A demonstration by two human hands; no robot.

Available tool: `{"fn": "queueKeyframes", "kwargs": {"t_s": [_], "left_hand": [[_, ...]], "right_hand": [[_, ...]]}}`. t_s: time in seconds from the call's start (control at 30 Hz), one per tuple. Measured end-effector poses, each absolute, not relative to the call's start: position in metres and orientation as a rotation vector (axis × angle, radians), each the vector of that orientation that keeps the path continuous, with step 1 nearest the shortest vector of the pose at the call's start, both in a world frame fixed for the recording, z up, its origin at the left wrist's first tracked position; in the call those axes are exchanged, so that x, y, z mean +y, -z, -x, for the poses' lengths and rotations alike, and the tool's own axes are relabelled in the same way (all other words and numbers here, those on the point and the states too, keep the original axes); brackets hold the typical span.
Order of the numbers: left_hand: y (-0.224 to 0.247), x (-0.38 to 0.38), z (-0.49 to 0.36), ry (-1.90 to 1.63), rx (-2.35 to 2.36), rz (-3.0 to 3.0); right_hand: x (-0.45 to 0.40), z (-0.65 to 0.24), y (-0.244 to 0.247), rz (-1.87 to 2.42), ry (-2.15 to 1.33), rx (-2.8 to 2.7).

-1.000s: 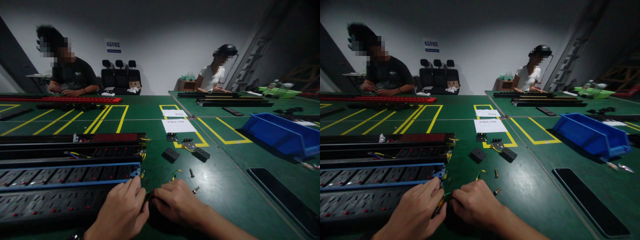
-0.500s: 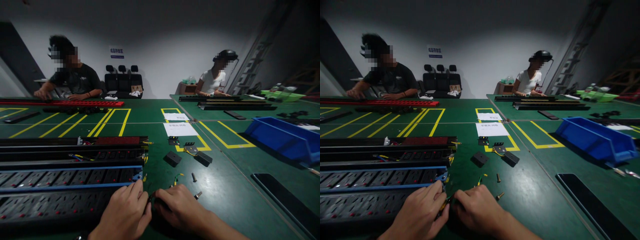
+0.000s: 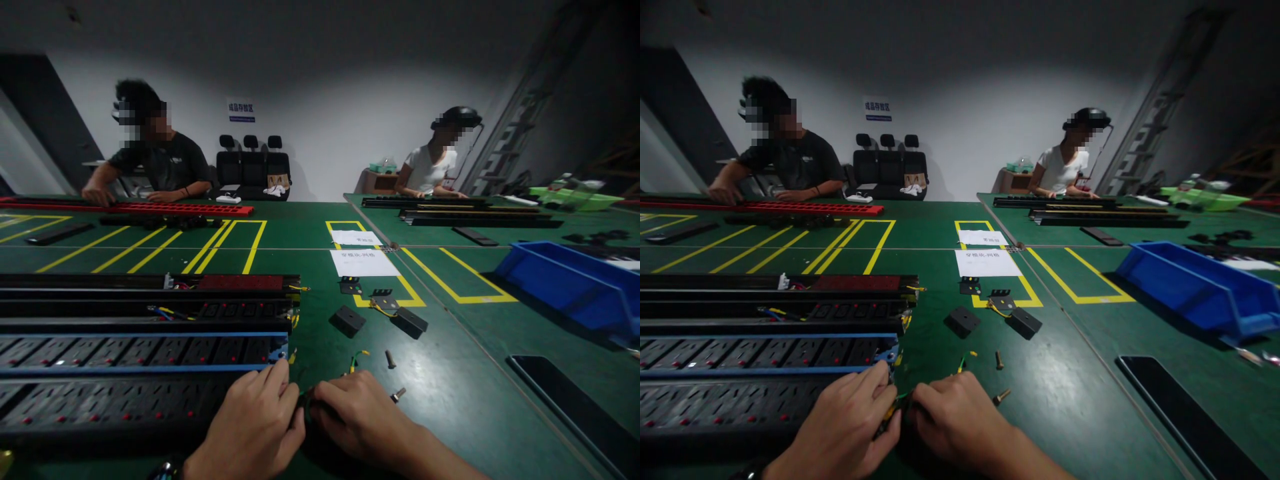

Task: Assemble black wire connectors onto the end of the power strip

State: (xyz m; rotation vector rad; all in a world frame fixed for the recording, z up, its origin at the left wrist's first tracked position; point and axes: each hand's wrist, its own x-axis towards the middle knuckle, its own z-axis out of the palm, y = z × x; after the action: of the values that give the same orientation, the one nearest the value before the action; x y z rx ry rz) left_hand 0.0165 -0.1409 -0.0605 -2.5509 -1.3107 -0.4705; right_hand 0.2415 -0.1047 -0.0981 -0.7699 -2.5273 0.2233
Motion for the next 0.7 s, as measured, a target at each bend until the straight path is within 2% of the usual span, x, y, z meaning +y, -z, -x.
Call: {"fn": "queueKeyframes", "kwargs": {"t_s": [0.7], "left_hand": [[0.0597, -0.142, -0.0164, 0.402, -1.268, 2.58]], "right_hand": [[-0.1063, -0.2411, 0.0982, 0.749, -0.264, -2.509]]}}
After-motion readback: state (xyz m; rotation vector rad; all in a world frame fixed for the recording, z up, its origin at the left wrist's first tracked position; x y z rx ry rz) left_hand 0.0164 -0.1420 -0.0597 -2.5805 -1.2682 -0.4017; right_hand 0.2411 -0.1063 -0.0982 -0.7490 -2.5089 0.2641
